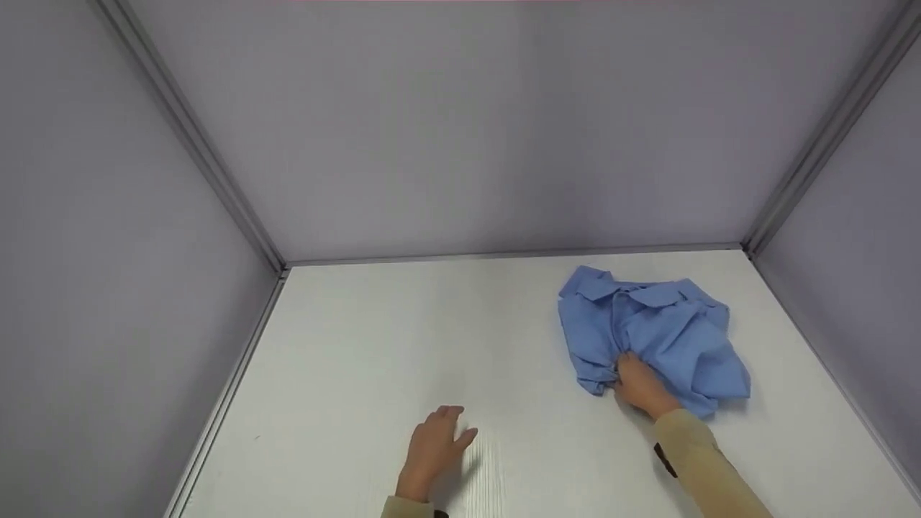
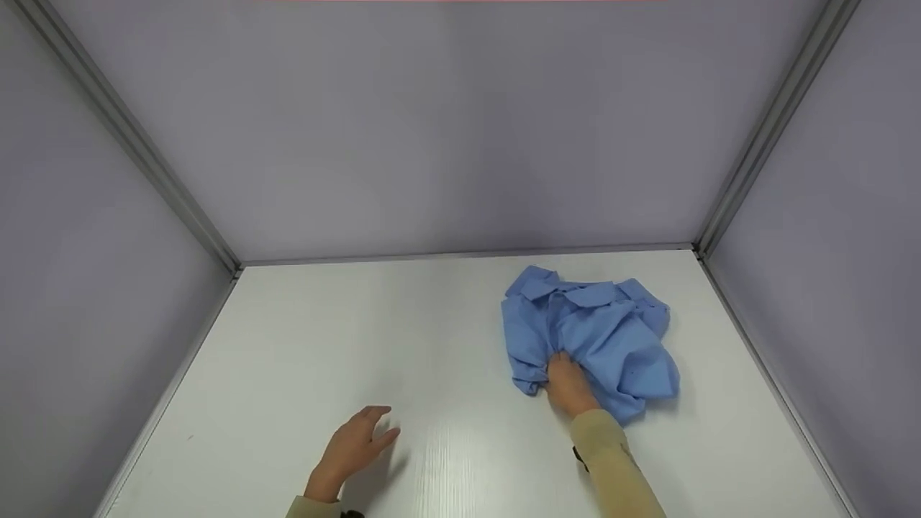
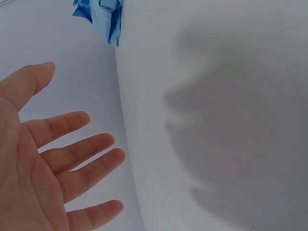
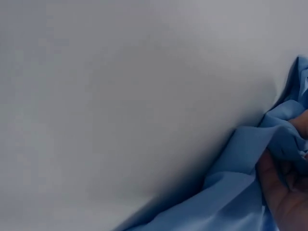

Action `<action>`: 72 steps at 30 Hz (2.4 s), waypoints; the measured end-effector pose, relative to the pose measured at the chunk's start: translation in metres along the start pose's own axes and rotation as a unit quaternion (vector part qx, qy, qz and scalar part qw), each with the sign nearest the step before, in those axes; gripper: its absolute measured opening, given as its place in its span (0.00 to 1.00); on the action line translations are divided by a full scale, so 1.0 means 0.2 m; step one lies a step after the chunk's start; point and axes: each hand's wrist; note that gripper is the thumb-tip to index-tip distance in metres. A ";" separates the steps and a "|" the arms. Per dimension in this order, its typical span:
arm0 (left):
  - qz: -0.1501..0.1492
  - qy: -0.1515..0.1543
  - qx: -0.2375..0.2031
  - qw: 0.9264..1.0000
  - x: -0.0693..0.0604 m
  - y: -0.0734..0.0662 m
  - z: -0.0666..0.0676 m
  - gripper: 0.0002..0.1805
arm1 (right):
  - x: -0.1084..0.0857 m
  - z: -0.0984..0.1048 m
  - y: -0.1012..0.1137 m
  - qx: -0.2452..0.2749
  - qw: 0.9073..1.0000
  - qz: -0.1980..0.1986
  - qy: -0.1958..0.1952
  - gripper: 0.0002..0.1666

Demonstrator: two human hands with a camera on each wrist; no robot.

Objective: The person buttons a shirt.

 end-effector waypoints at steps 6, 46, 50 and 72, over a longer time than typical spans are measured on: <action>-0.005 -0.003 -0.012 1.000 0.01 -0.04 0.00 0.24 | 0.01 -0.06 0.16 0.018 1.000 0.010 0.023 0.11; 0.108 -0.075 -0.165 0.977 0.39 0.10 -0.04 0.23 | -0.04 -0.24 0.65 0.104 0.978 0.142 0.116 0.14; 0.107 -0.079 -0.172 0.976 0.45 0.14 -0.08 0.22 | 0.00 -0.13 0.62 0.124 0.985 0.117 0.031 0.13; 0.135 0.041 -0.205 0.969 0.57 0.22 -0.17 0.29 | 0.21 0.01 0.22 0.192 0.977 -0.097 0.001 0.38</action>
Point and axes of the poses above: each hand's wrist, its own x-axis towards the middle knuckle, its own z-axis out of the back of the hand, y = z × x, and after that the axes turned 8 degrees about x, right-handed
